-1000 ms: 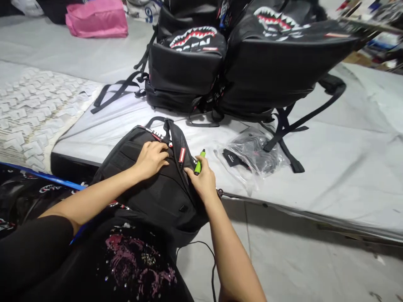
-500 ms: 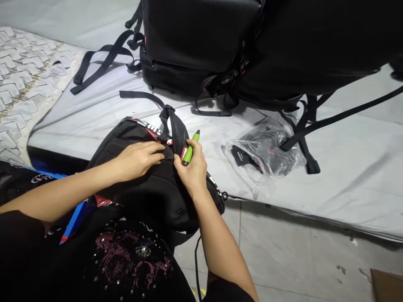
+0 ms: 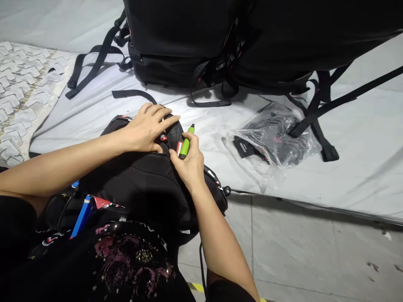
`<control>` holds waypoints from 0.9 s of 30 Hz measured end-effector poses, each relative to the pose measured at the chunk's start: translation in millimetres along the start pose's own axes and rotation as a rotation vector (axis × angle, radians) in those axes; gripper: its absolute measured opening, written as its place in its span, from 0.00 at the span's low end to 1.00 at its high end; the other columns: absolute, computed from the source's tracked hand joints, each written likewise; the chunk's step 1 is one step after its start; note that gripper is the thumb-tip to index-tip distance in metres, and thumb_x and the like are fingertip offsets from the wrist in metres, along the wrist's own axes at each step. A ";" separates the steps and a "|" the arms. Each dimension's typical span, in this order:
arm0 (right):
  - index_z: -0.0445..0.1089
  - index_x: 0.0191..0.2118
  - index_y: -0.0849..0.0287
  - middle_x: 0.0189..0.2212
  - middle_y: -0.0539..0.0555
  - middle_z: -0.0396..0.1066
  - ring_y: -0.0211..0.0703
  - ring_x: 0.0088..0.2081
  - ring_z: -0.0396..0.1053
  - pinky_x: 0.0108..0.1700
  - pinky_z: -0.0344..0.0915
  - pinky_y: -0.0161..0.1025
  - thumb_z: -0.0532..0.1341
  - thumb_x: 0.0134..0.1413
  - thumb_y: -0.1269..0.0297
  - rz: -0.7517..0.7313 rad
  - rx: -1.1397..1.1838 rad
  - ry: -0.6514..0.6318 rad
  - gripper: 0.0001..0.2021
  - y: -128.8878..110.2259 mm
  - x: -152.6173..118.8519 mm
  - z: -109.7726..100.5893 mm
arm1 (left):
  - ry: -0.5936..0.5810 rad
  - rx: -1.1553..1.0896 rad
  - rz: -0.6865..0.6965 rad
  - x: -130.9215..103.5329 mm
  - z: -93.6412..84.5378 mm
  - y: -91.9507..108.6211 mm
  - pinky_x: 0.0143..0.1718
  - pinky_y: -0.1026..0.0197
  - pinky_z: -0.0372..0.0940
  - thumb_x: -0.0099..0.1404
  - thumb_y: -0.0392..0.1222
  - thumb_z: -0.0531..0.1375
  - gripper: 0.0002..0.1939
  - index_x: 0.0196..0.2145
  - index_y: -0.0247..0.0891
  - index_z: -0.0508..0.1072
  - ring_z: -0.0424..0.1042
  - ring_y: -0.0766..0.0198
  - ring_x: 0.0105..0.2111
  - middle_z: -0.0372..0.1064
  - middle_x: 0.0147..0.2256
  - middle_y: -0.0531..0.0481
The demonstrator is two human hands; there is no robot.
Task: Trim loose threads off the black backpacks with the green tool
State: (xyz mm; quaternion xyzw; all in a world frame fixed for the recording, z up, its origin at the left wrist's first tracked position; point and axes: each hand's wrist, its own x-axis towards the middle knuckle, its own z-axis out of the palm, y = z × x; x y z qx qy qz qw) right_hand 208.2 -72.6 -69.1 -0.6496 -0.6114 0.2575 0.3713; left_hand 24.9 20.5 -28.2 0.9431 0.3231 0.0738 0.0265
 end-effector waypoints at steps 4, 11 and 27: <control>0.60 0.52 0.51 0.40 0.49 0.69 0.42 0.31 0.67 0.34 0.68 0.39 0.66 0.48 0.57 0.017 0.014 0.003 0.25 1.2 0.9 -0.5 | -0.005 0.023 -0.001 -1.5 -1.3 8.4 0.62 0.35 0.48 0.53 0.51 0.71 0.49 0.66 0.38 0.56 0.56 0.36 0.62 0.56 0.64 0.34; 0.61 0.52 0.51 0.40 0.50 0.69 0.42 0.32 0.67 0.35 0.68 0.40 0.66 0.49 0.58 0.028 0.000 -0.005 0.24 1.3 1.6 1.1 | -0.133 0.064 -0.093 3.7 -0.9 14.7 0.62 0.37 0.50 0.58 0.51 0.68 0.45 0.67 0.36 0.55 0.56 0.38 0.61 0.57 0.63 0.35; 0.62 0.53 0.52 0.41 0.51 0.69 0.43 0.33 0.68 0.37 0.68 0.41 0.66 0.49 0.58 0.010 0.033 -0.007 0.25 1.7 0.2 3.4 | -0.199 -0.023 -0.215 2.6 -4.4 20.4 0.60 0.43 0.57 0.59 0.48 0.69 0.45 0.68 0.39 0.54 0.55 0.42 0.64 0.53 0.67 0.36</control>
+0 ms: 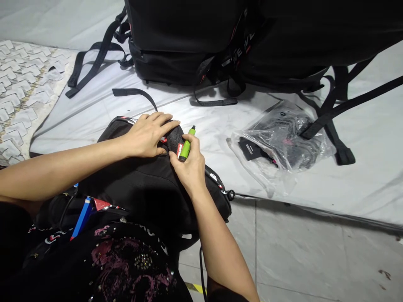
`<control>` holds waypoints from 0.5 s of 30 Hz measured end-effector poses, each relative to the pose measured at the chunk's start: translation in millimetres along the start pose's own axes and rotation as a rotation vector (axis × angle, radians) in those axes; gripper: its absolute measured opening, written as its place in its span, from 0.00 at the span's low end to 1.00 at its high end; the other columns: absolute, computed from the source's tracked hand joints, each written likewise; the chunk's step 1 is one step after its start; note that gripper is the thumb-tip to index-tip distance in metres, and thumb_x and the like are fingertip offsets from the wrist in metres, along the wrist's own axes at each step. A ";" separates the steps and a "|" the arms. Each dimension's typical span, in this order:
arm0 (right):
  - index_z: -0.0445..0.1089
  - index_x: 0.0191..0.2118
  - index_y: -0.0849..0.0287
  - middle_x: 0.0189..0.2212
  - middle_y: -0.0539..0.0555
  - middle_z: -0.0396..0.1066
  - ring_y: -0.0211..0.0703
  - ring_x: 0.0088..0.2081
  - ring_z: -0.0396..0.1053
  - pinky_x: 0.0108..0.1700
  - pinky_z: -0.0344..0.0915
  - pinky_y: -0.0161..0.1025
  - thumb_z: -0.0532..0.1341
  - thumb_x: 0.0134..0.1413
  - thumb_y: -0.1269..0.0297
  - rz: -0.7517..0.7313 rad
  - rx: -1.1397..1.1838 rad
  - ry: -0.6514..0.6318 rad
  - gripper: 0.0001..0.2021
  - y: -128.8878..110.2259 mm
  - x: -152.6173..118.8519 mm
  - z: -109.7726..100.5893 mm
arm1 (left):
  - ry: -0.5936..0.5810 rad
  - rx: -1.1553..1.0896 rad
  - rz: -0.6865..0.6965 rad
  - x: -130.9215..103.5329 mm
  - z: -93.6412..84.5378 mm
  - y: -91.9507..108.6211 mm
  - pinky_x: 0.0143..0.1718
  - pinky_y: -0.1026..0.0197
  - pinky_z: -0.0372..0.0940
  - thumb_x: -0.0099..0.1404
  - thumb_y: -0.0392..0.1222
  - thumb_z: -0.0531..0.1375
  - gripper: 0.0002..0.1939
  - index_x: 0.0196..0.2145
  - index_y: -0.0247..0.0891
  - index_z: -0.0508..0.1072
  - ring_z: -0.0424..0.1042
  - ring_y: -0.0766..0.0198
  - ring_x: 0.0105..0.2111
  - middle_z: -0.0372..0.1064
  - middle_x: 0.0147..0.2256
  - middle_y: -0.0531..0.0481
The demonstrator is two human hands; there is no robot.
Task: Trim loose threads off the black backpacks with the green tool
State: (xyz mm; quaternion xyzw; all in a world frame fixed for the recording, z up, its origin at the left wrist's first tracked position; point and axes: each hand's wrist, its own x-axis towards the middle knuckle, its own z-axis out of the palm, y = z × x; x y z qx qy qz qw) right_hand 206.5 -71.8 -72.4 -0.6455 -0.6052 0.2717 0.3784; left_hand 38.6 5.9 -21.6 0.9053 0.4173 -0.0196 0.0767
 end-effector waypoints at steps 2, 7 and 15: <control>0.62 0.53 0.51 0.42 0.51 0.69 0.43 0.34 0.68 0.39 0.68 0.42 0.66 0.48 0.58 0.000 0.020 -0.001 0.25 0.5 0.1 0.2 | -0.039 -0.006 -0.005 -0.2 -3.5 0.9 0.60 0.44 0.57 0.59 0.46 0.68 0.45 0.69 0.38 0.53 0.53 0.43 0.66 0.51 0.68 0.36; 0.62 0.52 0.51 0.41 0.50 0.69 0.44 0.33 0.67 0.40 0.68 0.44 0.66 0.48 0.58 0.008 0.057 -0.011 0.25 1.3 0.9 0.7 | -0.048 -0.037 -0.010 -1.1 -4.2 0.1 0.61 0.44 0.57 0.60 0.49 0.67 0.44 0.69 0.40 0.53 0.52 0.45 0.66 0.51 0.68 0.38; 0.61 0.52 0.51 0.42 0.51 0.69 0.46 0.35 0.69 0.42 0.68 0.46 0.65 0.49 0.58 0.009 0.038 -0.022 0.24 3.2 1.7 2.1 | -0.136 0.018 -0.069 5.2 -6.7 5.8 0.62 0.43 0.56 0.60 0.46 0.68 0.49 0.70 0.38 0.48 0.49 0.44 0.68 0.45 0.70 0.35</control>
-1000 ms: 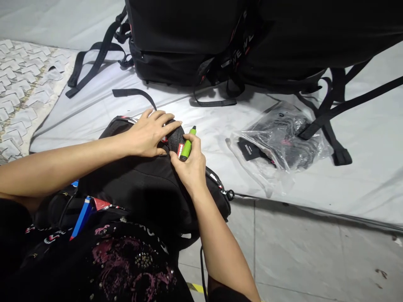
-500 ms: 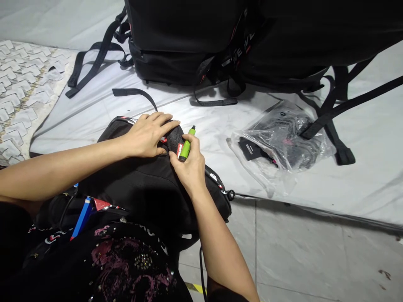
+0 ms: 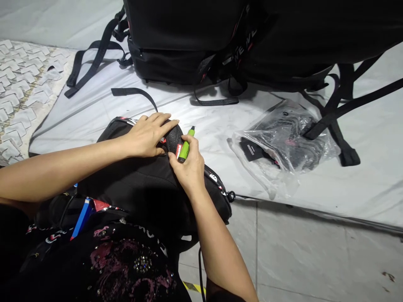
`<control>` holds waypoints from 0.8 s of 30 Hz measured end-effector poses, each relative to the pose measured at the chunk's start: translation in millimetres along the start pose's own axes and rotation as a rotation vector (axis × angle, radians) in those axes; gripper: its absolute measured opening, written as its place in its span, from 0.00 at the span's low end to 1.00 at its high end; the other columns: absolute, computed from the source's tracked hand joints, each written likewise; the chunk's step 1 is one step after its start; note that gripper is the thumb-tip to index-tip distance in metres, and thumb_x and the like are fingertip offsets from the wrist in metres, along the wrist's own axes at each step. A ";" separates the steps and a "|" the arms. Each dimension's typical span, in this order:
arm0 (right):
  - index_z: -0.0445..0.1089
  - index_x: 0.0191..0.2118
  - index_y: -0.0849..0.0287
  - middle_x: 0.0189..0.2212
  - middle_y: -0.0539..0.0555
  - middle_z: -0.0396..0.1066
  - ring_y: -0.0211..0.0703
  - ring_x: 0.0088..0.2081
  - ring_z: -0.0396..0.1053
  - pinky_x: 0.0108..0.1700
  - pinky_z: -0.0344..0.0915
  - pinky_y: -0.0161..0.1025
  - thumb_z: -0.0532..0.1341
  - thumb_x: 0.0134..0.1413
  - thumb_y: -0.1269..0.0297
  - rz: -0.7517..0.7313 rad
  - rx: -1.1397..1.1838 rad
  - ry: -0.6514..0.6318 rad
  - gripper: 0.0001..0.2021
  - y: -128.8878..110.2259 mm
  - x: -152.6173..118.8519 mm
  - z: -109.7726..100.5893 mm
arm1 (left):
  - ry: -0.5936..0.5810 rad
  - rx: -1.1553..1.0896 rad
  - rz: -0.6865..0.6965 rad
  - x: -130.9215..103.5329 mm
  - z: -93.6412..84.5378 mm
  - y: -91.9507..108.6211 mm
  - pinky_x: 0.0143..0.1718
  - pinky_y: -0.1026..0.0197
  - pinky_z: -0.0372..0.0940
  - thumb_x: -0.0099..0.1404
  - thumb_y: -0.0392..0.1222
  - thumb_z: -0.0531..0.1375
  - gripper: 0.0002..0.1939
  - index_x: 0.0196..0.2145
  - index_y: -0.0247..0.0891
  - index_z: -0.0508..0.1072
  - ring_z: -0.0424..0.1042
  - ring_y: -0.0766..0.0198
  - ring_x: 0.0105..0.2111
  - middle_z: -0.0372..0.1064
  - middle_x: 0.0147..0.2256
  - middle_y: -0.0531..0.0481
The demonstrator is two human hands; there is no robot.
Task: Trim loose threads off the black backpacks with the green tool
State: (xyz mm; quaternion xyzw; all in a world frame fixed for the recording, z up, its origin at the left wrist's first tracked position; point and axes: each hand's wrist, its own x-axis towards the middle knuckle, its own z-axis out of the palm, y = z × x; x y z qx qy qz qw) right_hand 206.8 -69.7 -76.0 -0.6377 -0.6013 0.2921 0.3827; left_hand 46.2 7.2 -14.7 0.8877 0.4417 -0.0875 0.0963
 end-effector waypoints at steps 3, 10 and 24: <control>0.61 0.52 0.51 0.42 0.51 0.70 0.47 0.35 0.69 0.42 0.68 0.46 0.65 0.49 0.57 0.004 -0.004 -0.004 0.25 0.3 0.3 0.2 | -0.051 -0.001 0.007 0.4 -2.1 -1.2 0.62 0.44 0.55 0.60 0.47 0.68 0.50 0.71 0.38 0.46 0.47 0.45 0.69 0.44 0.70 0.36; 0.61 0.53 0.52 0.46 0.53 0.70 0.50 0.41 0.71 0.46 0.68 0.48 0.65 0.49 0.58 -0.012 -0.009 -0.002 0.25 2.4 0.8 2.4 | 0.001 0.036 -0.038 0.9 2.5 3.1 0.62 0.42 0.55 0.61 0.50 0.67 0.48 0.71 0.38 0.48 0.51 0.43 0.67 0.45 0.70 0.35; 0.61 0.53 0.53 0.45 0.53 0.71 0.51 0.41 0.71 0.48 0.69 0.49 0.64 0.49 0.58 0.004 -0.027 -0.003 0.25 3.0 0.7 4.4 | -0.059 0.113 -0.051 5.2 5.1 7.9 0.62 0.41 0.53 0.62 0.52 0.66 0.51 0.72 0.36 0.41 0.48 0.42 0.68 0.42 0.71 0.34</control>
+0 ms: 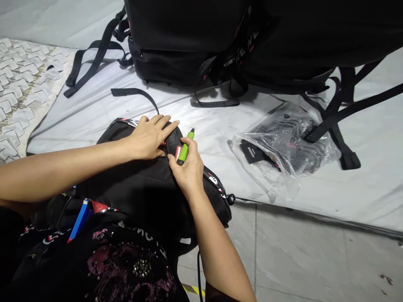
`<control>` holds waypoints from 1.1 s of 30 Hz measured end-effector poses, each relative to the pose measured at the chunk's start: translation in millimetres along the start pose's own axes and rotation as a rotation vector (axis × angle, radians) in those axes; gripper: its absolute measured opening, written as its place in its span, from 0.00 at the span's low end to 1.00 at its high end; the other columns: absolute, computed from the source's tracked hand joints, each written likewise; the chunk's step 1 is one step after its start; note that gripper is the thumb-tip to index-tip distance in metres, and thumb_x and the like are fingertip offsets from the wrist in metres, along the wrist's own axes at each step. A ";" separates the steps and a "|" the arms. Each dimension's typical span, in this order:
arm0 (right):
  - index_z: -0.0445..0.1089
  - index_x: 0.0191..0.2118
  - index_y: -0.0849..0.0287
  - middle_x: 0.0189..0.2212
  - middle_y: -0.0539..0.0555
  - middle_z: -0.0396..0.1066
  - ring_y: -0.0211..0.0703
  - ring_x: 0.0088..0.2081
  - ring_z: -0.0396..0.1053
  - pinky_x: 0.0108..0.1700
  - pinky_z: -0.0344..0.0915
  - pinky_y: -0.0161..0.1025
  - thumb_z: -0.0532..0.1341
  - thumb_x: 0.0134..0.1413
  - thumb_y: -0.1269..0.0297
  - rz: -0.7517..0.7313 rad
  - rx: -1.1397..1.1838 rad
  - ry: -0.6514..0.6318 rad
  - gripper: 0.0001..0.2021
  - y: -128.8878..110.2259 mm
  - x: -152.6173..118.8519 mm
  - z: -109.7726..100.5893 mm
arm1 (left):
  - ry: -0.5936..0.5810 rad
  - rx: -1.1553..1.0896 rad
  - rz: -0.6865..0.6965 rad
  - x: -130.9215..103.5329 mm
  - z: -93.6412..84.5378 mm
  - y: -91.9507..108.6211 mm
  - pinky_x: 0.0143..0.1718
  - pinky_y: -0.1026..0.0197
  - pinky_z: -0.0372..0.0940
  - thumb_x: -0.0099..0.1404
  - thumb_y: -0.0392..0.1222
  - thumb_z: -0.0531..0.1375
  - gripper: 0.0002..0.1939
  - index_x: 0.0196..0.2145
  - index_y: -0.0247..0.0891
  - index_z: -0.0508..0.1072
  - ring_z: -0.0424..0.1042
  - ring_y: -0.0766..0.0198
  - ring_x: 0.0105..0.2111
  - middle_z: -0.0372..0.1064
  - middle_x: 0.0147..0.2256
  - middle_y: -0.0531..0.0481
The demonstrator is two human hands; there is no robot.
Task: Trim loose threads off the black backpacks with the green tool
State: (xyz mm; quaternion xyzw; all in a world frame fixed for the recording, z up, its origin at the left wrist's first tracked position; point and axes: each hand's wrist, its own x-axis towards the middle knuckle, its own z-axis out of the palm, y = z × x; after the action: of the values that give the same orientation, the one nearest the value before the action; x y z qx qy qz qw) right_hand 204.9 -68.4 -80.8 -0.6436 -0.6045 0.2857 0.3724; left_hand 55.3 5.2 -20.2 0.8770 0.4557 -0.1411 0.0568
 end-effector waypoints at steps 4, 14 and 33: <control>0.61 0.53 0.53 0.46 0.55 0.71 0.53 0.44 0.71 0.50 0.68 0.51 0.64 0.49 0.57 0.000 -0.007 0.009 0.25 0.4 0.0 0.8 | -0.071 0.018 0.009 3.0 -4.7 -1.3 0.63 0.41 0.53 0.62 0.50 0.66 0.54 0.72 0.35 0.37 0.46 0.42 0.68 0.39 0.71 0.33; 0.61 0.54 0.53 0.47 0.56 0.71 0.56 0.48 0.71 0.49 0.68 0.52 0.64 0.50 0.58 -0.025 -0.033 -0.004 0.24 0.1 -1.2 0.2 | -0.034 -0.057 -0.009 -0.7 -2.4 -1.1 0.62 0.43 0.55 0.64 0.51 0.65 0.48 0.71 0.37 0.44 0.51 0.45 0.67 0.44 0.70 0.35; 0.62 0.54 0.52 0.49 0.56 0.71 0.55 0.48 0.70 0.51 0.67 0.53 0.64 0.50 0.58 -0.010 -0.004 -0.006 0.25 2.7 0.1 0.7 | -0.140 -0.057 -0.017 5.9 -3.2 -1.9 0.64 0.43 0.52 0.62 0.46 0.66 0.52 0.72 0.36 0.38 0.50 0.44 0.68 0.37 0.72 0.35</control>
State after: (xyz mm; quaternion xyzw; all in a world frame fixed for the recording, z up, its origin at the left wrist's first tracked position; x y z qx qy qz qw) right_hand 205.8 -68.2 -83.5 -0.6406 -0.6094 0.2845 0.3705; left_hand 57.6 11.7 -18.9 0.8592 0.4618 -0.1894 0.1122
